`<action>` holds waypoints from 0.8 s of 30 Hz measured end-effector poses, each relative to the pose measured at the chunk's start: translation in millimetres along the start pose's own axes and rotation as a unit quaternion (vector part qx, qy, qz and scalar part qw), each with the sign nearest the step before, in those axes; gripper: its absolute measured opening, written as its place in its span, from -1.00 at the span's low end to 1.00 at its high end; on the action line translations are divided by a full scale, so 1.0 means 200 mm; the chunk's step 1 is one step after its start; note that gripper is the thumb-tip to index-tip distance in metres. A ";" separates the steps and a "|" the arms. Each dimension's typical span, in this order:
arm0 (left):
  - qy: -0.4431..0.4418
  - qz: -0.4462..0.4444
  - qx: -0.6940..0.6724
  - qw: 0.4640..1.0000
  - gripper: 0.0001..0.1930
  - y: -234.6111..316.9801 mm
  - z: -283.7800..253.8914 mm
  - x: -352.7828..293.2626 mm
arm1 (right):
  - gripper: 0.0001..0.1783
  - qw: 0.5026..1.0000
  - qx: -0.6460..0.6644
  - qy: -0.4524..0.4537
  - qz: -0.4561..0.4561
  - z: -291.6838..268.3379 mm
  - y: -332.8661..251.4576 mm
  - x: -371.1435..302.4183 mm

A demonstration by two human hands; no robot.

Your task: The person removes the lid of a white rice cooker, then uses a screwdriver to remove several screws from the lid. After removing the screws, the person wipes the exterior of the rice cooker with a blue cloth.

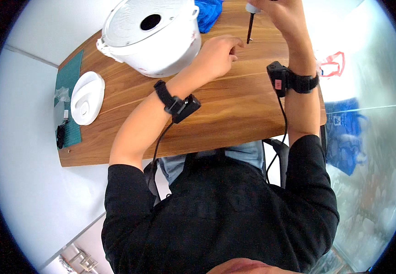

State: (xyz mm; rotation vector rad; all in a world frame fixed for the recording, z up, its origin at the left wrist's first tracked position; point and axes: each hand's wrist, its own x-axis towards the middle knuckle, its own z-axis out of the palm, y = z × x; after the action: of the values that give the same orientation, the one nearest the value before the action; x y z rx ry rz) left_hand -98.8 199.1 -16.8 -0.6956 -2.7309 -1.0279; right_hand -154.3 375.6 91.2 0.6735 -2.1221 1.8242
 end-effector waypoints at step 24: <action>-0.116 0.031 0.241 0.963 -0.61 -0.15 0.19 0.25 | -0.56 1.000 -0.016 0.006 0.010 -0.14 0.17 0.03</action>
State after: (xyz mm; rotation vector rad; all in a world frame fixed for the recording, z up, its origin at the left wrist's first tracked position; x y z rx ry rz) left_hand -156.8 222.9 -49.2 -0.8434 -2.9554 -0.2495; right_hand -179.4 406.3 70.3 0.6342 -2.1542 1.7962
